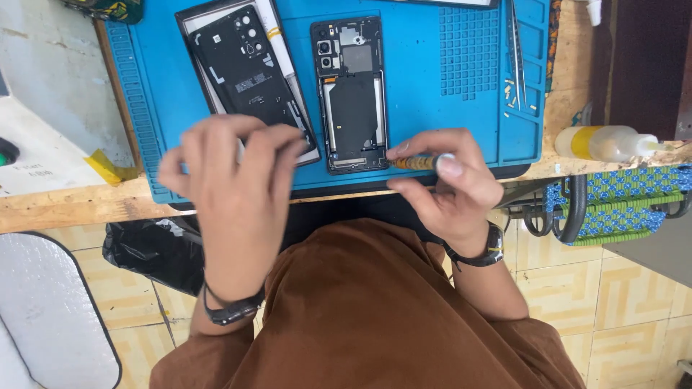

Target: Using a precision screwdriver to remove or install screws on the internal components of a disassembled smartphone on a repair bench.

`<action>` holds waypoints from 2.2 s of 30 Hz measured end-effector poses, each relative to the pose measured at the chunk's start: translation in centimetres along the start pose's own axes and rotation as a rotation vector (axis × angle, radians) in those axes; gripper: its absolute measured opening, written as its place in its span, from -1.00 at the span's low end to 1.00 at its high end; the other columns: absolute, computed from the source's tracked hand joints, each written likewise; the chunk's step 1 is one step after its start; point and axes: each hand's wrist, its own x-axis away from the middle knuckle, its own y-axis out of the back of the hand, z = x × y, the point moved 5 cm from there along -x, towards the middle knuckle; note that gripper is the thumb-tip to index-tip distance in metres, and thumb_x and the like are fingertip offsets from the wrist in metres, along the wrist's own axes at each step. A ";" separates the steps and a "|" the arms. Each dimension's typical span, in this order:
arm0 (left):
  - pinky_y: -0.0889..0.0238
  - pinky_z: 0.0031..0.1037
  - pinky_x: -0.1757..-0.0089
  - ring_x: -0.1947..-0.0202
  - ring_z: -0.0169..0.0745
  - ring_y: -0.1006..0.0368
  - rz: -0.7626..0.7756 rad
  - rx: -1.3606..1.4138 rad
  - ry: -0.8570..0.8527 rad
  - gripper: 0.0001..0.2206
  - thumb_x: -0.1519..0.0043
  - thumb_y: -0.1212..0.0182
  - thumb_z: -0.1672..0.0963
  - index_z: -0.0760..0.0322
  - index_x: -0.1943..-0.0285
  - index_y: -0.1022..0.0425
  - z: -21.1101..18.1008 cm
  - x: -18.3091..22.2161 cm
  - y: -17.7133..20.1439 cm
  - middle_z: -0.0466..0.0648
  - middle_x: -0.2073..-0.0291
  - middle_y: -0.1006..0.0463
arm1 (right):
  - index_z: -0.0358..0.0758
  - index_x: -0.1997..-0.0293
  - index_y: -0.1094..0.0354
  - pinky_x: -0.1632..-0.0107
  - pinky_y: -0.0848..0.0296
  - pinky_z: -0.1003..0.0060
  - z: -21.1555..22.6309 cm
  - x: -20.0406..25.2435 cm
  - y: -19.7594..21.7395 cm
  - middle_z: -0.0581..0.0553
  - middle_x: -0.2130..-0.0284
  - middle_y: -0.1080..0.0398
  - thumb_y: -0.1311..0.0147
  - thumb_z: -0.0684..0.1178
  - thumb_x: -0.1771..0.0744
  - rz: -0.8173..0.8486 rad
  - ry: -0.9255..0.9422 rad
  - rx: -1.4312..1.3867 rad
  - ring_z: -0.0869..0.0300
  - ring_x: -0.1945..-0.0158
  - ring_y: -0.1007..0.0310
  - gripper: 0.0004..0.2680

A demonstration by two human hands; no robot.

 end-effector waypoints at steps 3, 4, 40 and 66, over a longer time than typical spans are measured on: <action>0.20 -0.31 0.16 0.16 -0.11 -0.29 0.113 0.232 -0.059 -0.85 -0.19 -0.33 0.09 0.11 0.23 -0.42 -3.0 0.4 -1.4 -0.14 0.28 -0.37 | -0.05 -0.17 0.18 0.21 -0.59 0.13 0.3 -0.9 0.1 -0.46 0.33 -0.20 0.07 -0.41 -0.31 -0.097 -0.089 -0.089 -0.09 0.30 -0.37 -0.57; 0.20 -0.31 0.16 0.16 -0.11 -0.29 0.110 0.231 -0.059 -0.85 -0.19 -0.33 0.09 0.11 0.23 -0.42 -3.3 0.4 -1.9 -0.14 0.28 -0.37 | -0.05 -0.17 0.18 0.21 -0.59 0.13 0.3 -0.6 0.0 -0.46 0.33 -0.20 0.07 -0.41 -0.31 -0.096 -0.087 -0.089 -0.09 0.30 -0.37 -0.57; 0.14 -0.40 0.11 0.14 -0.20 -0.37 0.009 -0.018 0.156 -0.90 -0.25 -0.23 0.15 0.10 0.24 -0.36 -5.8 2.3 -3.3 -0.18 0.28 -0.38 | 0.21 -0.31 0.17 0.18 -0.56 -0.12 -0.8 1.4 1.3 -0.49 0.26 -0.15 0.13 -0.38 -0.38 -0.396 -0.328 -0.211 -0.12 0.29 -0.26 -0.53; 0.08 -0.45 0.08 0.24 -0.30 -0.28 0.118 -0.248 0.011 -0.86 -0.33 -0.08 0.15 0.09 0.30 -0.26 -7.6 1.0 -4.1 -0.16 0.34 -0.23 | 0.15 -0.30 0.16 0.21 -0.58 -0.13 -0.7 1.2 1.1 -0.48 0.26 -0.12 0.14 -0.43 -0.35 -0.361 -0.294 -0.171 -0.10 0.24 -0.24 -0.51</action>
